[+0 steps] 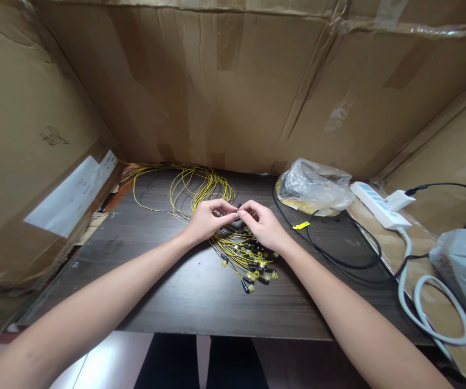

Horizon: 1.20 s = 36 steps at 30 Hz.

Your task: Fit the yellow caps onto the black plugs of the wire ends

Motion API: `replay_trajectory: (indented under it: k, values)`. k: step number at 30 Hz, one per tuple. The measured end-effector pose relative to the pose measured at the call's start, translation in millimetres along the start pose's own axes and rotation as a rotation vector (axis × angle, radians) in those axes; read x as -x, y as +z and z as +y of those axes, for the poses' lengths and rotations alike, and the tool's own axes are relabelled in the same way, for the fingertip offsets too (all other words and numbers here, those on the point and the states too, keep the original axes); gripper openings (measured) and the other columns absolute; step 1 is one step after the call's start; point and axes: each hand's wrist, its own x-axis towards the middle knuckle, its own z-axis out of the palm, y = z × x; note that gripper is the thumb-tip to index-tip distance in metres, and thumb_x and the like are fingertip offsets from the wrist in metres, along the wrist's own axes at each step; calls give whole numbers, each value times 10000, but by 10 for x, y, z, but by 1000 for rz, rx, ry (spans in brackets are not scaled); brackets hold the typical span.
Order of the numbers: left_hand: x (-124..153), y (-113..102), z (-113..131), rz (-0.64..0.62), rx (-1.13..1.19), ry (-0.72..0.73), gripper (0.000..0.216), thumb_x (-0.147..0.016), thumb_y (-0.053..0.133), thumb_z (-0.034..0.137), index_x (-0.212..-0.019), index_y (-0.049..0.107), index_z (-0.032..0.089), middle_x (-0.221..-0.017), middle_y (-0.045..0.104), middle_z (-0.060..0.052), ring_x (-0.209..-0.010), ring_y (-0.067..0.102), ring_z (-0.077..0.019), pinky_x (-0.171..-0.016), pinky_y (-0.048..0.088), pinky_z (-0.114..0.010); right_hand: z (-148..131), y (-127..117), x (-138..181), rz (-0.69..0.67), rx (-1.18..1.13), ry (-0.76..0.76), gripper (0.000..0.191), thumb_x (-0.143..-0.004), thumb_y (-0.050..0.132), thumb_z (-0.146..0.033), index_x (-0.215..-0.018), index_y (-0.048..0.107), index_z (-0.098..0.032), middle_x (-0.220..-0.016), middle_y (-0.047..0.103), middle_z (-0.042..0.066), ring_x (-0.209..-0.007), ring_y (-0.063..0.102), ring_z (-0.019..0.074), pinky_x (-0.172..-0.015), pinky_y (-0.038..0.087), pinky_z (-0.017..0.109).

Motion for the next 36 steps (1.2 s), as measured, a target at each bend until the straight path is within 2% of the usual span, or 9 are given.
replay_trajectory:
  k: [4, 9, 14, 17, 25, 31, 36]
  values:
    - [0, 2, 2, -4, 1, 7, 213, -802, 776, 335, -869, 767, 133, -804, 750, -50, -694, 648, -131, -631, 504, -226, 3, 0, -2, -30, 1, 18, 236, -943, 504, -390, -890, 600, -180, -777, 613, 5, -710, 536, 155, -646, 395, 274]
    - [-1, 16, 38, -20, -34, 19, 208, -813, 756, 325, -907, 769, 140, -814, 752, -46, -689, 644, -125, -626, 504, -219, -17, 12, 1, -30, 94, -22, 339, -999, 390, -381, -741, 513, -198, -686, 552, -5, -663, 507, 151, -647, 370, 280]
    - [-3, 12, 42, -18, -40, 30, 197, -800, 757, 309, -888, 754, 133, -819, 749, -50, -697, 653, -130, -624, 512, -220, -46, 4, 1, 20, 73, -52, 210, -957, 467, -331, -843, 575, -191, -799, 613, 16, -741, 548, 164, -698, 401, 284]
    - [2, 6, 37, -25, -45, 20, 189, -806, 750, 303, -893, 754, 135, -817, 749, -49, -714, 664, -133, -626, 510, -218, -45, -5, 0, -2, 36, -29, 164, -931, 504, -321, -881, 589, -190, -804, 614, 8, -727, 537, 157, -677, 401, 275]
    - [16, 20, 49, -60, -75, 34, 205, -827, 742, 340, -902, 762, 150, -827, 750, -45, -702, 652, -128, -601, 491, -212, -18, -3, -5, -21, 65, -9, 315, -980, 408, -369, -735, 512, -200, -681, 549, -11, -670, 503, 151, -653, 369, 279]
    - [13, 14, 50, -28, -68, 6, 212, -819, 741, 333, -910, 750, 141, -833, 748, -50, -723, 664, -136, -607, 498, -212, -26, -5, -3, -13, 22, 13, 200, -918, 516, -357, -861, 607, -189, -765, 614, 0, -709, 535, 156, -658, 387, 273]
    - [16, 15, 48, -45, -72, 25, 201, -823, 740, 328, -913, 757, 148, -844, 752, -49, -732, 664, -137, -617, 500, -214, -29, -7, 1, -50, 45, 2, 315, -971, 424, -364, -735, 542, -191, -693, 565, -8, -675, 512, 147, -655, 374, 276]
